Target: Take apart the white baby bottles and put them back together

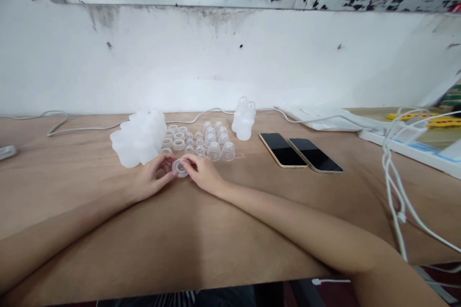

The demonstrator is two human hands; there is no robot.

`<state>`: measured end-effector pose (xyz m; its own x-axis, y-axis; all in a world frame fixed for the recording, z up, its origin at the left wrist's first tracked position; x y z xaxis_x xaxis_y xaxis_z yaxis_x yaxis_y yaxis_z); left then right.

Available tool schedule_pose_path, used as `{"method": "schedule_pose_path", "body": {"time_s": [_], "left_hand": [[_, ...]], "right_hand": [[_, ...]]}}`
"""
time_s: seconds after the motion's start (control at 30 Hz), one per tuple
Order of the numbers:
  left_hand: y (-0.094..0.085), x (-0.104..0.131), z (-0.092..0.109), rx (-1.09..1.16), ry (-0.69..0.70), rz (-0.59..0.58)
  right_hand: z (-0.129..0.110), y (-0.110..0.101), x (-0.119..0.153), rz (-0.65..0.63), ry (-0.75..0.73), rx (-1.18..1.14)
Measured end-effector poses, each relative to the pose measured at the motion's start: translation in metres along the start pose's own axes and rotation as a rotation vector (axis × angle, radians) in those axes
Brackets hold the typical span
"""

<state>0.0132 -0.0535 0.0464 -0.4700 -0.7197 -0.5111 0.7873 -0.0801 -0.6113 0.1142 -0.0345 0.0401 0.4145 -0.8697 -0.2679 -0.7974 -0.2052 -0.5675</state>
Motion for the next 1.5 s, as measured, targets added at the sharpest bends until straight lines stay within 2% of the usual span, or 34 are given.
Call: {"method": "schedule_pose_path", "body": {"time_s": [0.17, 0.47, 0.67, 0.8, 1.0, 1.27, 1.37, 1.5], "left_hand": [[0.004, 0.0, -0.008, 0.112, -0.025, -0.01], [0.007, -0.001, 0.0, -0.086, -0.053, 0.0], [0.002, -0.002, -0.001, -0.088, -0.084, 0.062], [-0.001, 0.0, -0.004, -0.057, -0.103, 0.08], [0.003, 0.001, 0.003, -0.106, -0.039, 0.04], [0.002, 0.002, -0.005, -0.281, -0.084, 0.019], [0.002, 0.003, -0.007, -0.282, -0.102, 0.017], [0.003, 0.002, -0.001, -0.225, -0.055, 0.008]], "right_hand": [[-0.013, 0.0, 0.005, 0.049, -0.132, 0.142], [-0.016, 0.006, 0.008, 0.012, -0.229, 0.244], [-0.022, 0.008, 0.011, 0.016, -0.271, 0.279], [-0.022, 0.005, 0.011, 0.043, -0.266, 0.256], [-0.02, 0.002, 0.012, 0.094, -0.274, 0.276], [-0.018, 0.009, 0.011, 0.014, -0.234, 0.316], [-0.017, 0.01, 0.01, 0.014, -0.216, 0.325], [-0.016, 0.007, 0.009, 0.032, -0.194, 0.3]]}}
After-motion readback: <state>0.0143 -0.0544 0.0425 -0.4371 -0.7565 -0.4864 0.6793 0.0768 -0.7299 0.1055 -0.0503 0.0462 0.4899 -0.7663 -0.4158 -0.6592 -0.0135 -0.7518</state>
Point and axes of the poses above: each hand's wrist, its own x-axis away from the middle knuckle, its own y-axis out of the palm, z = x × y, the point moved 8 cm from there along -x, towards the middle knuckle, and after that the axes turned 8 degrees about y, right-handed, at the moved point
